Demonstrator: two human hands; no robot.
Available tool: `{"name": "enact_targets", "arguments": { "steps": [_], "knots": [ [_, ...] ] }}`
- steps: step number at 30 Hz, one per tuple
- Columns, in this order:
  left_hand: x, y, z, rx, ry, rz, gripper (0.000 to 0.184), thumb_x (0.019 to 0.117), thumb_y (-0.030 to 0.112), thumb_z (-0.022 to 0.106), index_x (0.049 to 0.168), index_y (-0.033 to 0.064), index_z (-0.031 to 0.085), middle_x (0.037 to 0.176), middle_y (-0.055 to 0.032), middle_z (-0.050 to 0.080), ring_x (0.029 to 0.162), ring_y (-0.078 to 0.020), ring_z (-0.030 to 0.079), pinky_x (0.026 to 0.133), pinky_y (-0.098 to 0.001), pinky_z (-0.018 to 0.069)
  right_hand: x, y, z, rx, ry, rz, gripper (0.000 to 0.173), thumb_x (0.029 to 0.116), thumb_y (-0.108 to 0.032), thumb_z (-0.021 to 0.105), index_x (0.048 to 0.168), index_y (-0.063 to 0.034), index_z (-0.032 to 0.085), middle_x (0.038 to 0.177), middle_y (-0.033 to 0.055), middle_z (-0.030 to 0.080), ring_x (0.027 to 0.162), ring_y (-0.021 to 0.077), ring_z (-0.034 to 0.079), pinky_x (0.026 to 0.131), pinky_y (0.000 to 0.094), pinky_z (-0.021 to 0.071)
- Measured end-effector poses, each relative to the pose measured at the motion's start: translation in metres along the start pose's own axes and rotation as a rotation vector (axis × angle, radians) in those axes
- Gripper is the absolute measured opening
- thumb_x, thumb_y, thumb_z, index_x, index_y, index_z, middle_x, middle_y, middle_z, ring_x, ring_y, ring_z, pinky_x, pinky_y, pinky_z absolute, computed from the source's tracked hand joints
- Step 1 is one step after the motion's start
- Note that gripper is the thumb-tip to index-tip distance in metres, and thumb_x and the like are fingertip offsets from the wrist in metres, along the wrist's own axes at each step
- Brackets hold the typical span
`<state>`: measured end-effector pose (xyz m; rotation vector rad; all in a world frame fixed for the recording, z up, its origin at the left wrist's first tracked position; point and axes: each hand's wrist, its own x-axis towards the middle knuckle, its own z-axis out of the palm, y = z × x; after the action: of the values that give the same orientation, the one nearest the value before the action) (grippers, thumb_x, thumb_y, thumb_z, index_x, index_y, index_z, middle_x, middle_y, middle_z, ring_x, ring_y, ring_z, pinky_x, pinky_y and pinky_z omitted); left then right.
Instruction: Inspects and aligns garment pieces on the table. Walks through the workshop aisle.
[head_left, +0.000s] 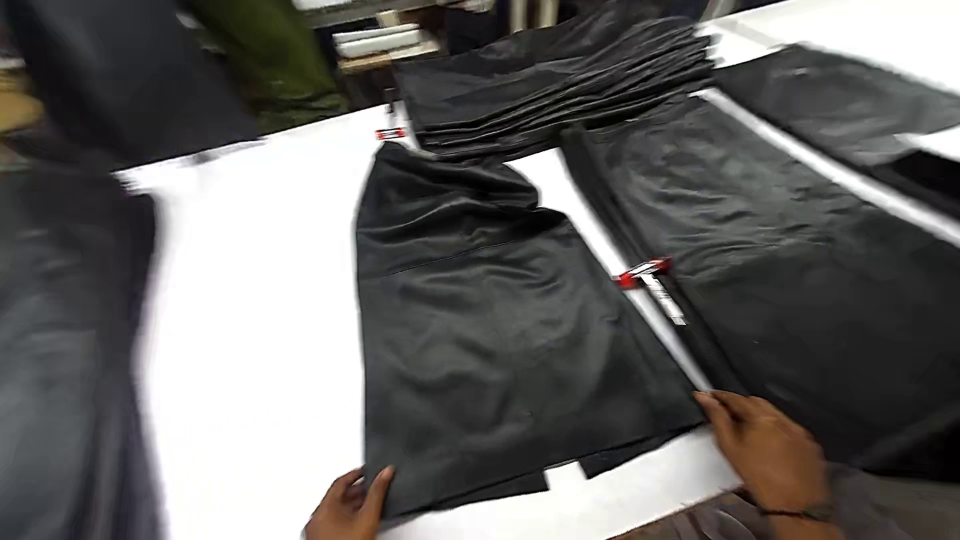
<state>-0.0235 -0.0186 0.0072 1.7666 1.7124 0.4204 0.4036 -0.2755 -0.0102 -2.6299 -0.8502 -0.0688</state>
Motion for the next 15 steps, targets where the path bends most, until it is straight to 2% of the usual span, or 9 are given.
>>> {"name": "enact_targets", "arguments": {
  "steps": [1,3,4,6,9,11,13,15],
  "knots": [
    [0.000,-0.003,0.000,-0.041,0.026,-0.032,0.046,0.0867,0.033,0.081,0.116,-0.0004,0.071,0.092,-0.0139,0.076,0.080,-0.0251,0.074,0.079,-0.0503,0.0594,0.000,0.002,0.003,-0.007,-0.026,-0.017,0.043,0.1024,-0.038,0.057,0.107,0.0003,0.075,0.098,0.0293,0.069,0.088,0.0524,0.067,0.071,0.0729,0.0488],
    [0.003,-0.011,0.000,-0.089,0.050,-0.100,0.038,0.0858,0.030,0.083,0.114,0.0060,0.073,0.089,-0.0070,0.078,0.077,-0.0199,0.075,0.076,-0.0466,0.0614,0.002,0.006,0.004,0.016,-0.152,-0.011,0.049,0.1039,-0.041,0.052,0.113,0.0026,0.072,0.106,0.0320,0.067,0.098,0.0538,0.065,0.079,0.0729,0.0478],
    [0.004,-0.014,-0.001,-0.117,0.058,-0.125,0.036,0.0855,0.028,0.083,0.113,0.0067,0.073,0.088,-0.0053,0.078,0.076,-0.0179,0.074,0.074,-0.0439,0.0616,0.004,0.005,0.004,0.043,-0.218,-0.005,0.050,0.1042,-0.040,0.051,0.116,0.0042,0.070,0.109,0.0324,0.067,0.102,0.0531,0.064,0.085,0.0714,0.0474],
    [0.005,-0.020,-0.002,-0.205,0.061,-0.152,0.032,0.0858,0.023,0.083,0.111,0.0058,0.074,0.086,-0.0041,0.078,0.072,-0.0148,0.074,0.069,-0.0372,0.0622,0.005,0.006,0.003,0.097,-0.318,0.000,0.049,0.1031,-0.038,0.053,0.119,0.0059,0.066,0.108,0.0302,0.068,0.102,0.0494,0.066,0.087,0.0678,0.0481],
    [0.003,-0.026,-0.007,-0.407,0.048,-0.172,0.024,0.0897,0.013,0.079,0.109,-0.0003,0.073,0.086,-0.0085,0.078,0.073,-0.0163,0.075,0.067,-0.0335,0.0621,0.005,0.007,-0.004,0.247,-0.449,0.020,0.049,0.0997,-0.033,0.061,0.132,0.0033,0.057,0.098,0.0232,0.072,0.083,0.0413,0.070,0.075,0.0624,0.0527],
    [-0.001,-0.031,-0.014,-0.459,0.038,-0.171,0.024,0.0920,0.010,0.076,0.112,-0.0024,0.071,0.087,-0.0103,0.077,0.074,-0.0168,0.075,0.066,-0.0329,0.0619,0.001,0.009,-0.007,0.313,-0.501,0.026,0.049,0.0980,-0.032,0.065,0.134,0.0008,0.057,0.094,0.0204,0.072,0.075,0.0369,0.069,0.069,0.0589,0.0541],
    [-0.003,-0.034,-0.021,-0.361,0.006,-0.127,0.029,0.0929,0.012,0.074,0.117,-0.0028,0.068,0.088,-0.0108,0.077,0.074,-0.0158,0.074,0.067,-0.0335,0.0619,-0.004,0.010,-0.004,0.289,-0.426,0.000,0.045,0.0954,-0.032,0.069,0.128,-0.0009,0.063,0.086,0.0194,0.072,0.072,0.0372,0.069,0.068,0.0619,0.0535],
    [-0.002,-0.035,-0.023,-0.143,-0.045,-0.040,0.041,0.0951,0.017,0.071,0.128,-0.0059,0.061,0.093,-0.0158,0.075,0.077,-0.0180,0.072,0.074,-0.0382,0.0601,-0.005,0.009,-0.004,0.197,-0.365,0.000,0.042,0.0950,-0.034,0.070,0.124,-0.0041,0.067,0.081,0.0167,0.071,0.071,0.0376,0.069,0.068,0.0635,0.0537]
  ]
}}
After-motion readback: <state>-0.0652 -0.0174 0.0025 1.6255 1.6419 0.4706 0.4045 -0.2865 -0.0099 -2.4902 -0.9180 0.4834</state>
